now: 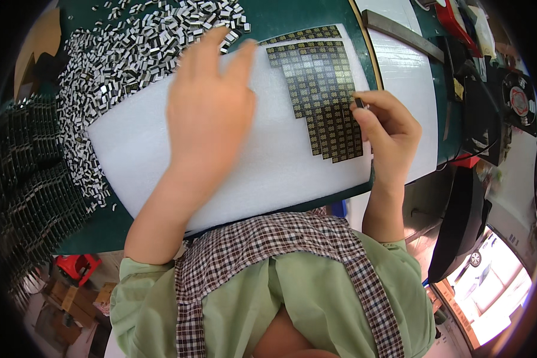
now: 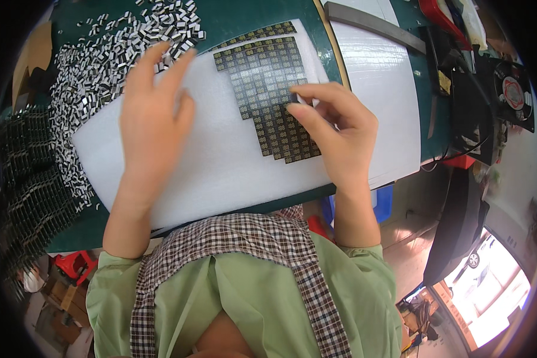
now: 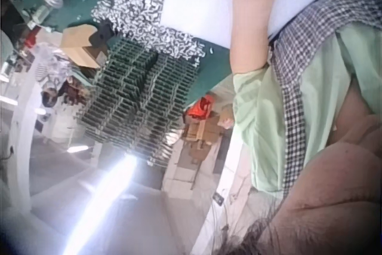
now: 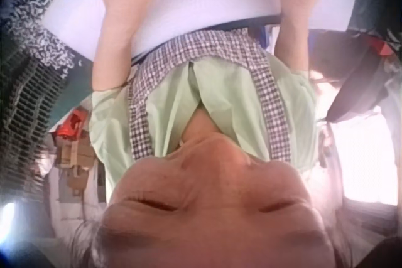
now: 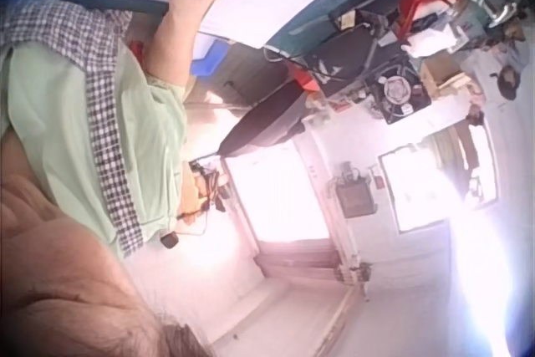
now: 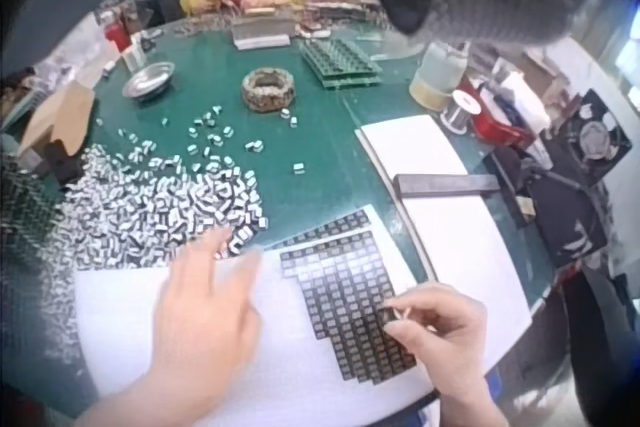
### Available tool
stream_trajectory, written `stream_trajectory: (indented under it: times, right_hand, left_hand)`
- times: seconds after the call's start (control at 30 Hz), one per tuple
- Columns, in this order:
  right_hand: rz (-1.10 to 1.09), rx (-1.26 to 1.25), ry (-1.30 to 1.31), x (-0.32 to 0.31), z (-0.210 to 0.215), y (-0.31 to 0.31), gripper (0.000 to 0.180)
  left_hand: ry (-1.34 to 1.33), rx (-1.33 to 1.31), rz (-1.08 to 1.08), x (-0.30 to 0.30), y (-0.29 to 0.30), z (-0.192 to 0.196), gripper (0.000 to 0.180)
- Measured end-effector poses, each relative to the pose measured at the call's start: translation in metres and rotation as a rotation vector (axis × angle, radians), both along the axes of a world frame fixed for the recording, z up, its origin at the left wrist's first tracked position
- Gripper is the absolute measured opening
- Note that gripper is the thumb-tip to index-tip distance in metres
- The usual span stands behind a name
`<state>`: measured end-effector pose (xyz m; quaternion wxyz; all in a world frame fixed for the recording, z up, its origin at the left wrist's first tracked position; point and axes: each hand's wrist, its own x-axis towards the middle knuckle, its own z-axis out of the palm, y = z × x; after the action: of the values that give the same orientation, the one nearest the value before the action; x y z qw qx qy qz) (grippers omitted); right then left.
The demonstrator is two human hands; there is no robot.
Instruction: The person assembles small plastic components onto a circuit board by hand, attaching them to a grid.
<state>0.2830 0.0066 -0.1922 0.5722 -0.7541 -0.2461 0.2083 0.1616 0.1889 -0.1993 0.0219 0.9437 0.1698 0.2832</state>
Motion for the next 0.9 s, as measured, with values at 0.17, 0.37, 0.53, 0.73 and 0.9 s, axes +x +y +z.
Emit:
stream_trajectory:
  times: [0.17,0.37,0.53,0.73,0.9]
  right_hand:
    - [0.006,-0.029,-0.061,-0.003,0.000,-0.015,0.022]
    - [0.084,-0.009,-0.208,-0.007,-0.003,-0.007,0.019]
    - [0.169,0.072,-0.340,-0.011,-0.005,0.003,0.024]
    - [0.234,0.077,-0.416,-0.015,-0.003,0.019,0.025]
    - [0.248,0.084,-0.429,-0.018,-0.005,0.022,0.025]
  left_hand:
    - [0.309,-0.416,-0.325,-0.003,-0.040,0.002,0.035]
    - [0.269,-0.093,-0.372,-0.005,-0.054,-0.008,0.031]
    - [0.082,-1.297,-0.232,0.002,-0.018,-0.004,0.022]
    - [0.089,-2.181,-0.297,0.001,-0.007,-0.004,0.017]
    - [0.090,-2.213,-0.335,0.001,-0.007,-0.007,0.017]
